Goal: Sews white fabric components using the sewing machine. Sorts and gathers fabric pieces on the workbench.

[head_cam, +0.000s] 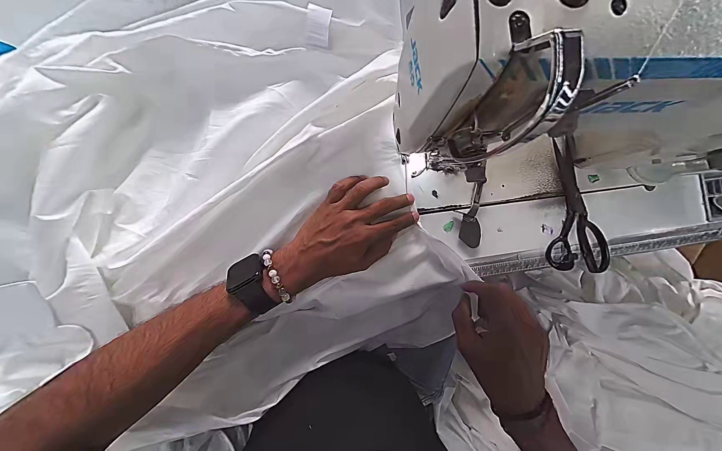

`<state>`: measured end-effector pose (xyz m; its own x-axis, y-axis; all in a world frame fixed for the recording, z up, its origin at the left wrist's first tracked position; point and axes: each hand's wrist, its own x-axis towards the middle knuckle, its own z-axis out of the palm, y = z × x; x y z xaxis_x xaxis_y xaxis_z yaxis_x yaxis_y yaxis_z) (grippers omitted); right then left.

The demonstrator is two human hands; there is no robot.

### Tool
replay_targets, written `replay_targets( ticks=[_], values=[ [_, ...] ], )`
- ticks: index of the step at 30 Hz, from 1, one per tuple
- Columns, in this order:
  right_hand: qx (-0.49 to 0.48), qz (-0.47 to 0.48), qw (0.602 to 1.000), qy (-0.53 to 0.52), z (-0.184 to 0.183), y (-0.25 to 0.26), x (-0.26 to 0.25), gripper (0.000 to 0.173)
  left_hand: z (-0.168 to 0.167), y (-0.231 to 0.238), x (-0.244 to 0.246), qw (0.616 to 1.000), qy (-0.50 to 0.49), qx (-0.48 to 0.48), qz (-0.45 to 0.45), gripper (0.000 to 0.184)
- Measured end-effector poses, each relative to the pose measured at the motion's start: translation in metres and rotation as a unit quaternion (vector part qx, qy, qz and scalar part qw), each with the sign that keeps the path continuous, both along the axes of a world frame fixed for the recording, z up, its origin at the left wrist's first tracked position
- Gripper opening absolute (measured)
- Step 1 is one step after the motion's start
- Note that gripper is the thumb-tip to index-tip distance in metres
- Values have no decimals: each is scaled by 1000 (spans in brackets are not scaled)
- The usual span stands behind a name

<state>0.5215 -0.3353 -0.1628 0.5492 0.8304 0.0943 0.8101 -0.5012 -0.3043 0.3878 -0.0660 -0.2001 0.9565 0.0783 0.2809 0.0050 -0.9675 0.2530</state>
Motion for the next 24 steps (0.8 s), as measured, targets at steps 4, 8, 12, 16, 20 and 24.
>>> replay_targets(
  ticks=[4, 8, 12, 16, 20, 24],
  values=[
    [21, -1, 1000, 1, -10, 29, 19, 40, 1, -2, -1, 1000, 4, 0, 3, 41],
    [83, 146, 985, -34, -19, 19, 24, 23, -1, -2, -3, 1000, 7, 0, 8, 42],
    [76, 205, 969, -115, -19, -16, 20, 16, 0, -2, -1, 1000, 5, 0, 11, 41],
    [-114, 194, 971, 77, -6, -7, 7, 13, 1, -2, -1, 1000, 5, -8, 2, 41],
    [55, 59, 996, 34, 6, 44, 15, 33, 1, -1, -2, 1000, 7, -6, 0, 41],
    [28, -65, 997, -40, -11, 68, 51, 29, 0, 0, 0, 1000, 3, 1, -4, 41]
  ],
)
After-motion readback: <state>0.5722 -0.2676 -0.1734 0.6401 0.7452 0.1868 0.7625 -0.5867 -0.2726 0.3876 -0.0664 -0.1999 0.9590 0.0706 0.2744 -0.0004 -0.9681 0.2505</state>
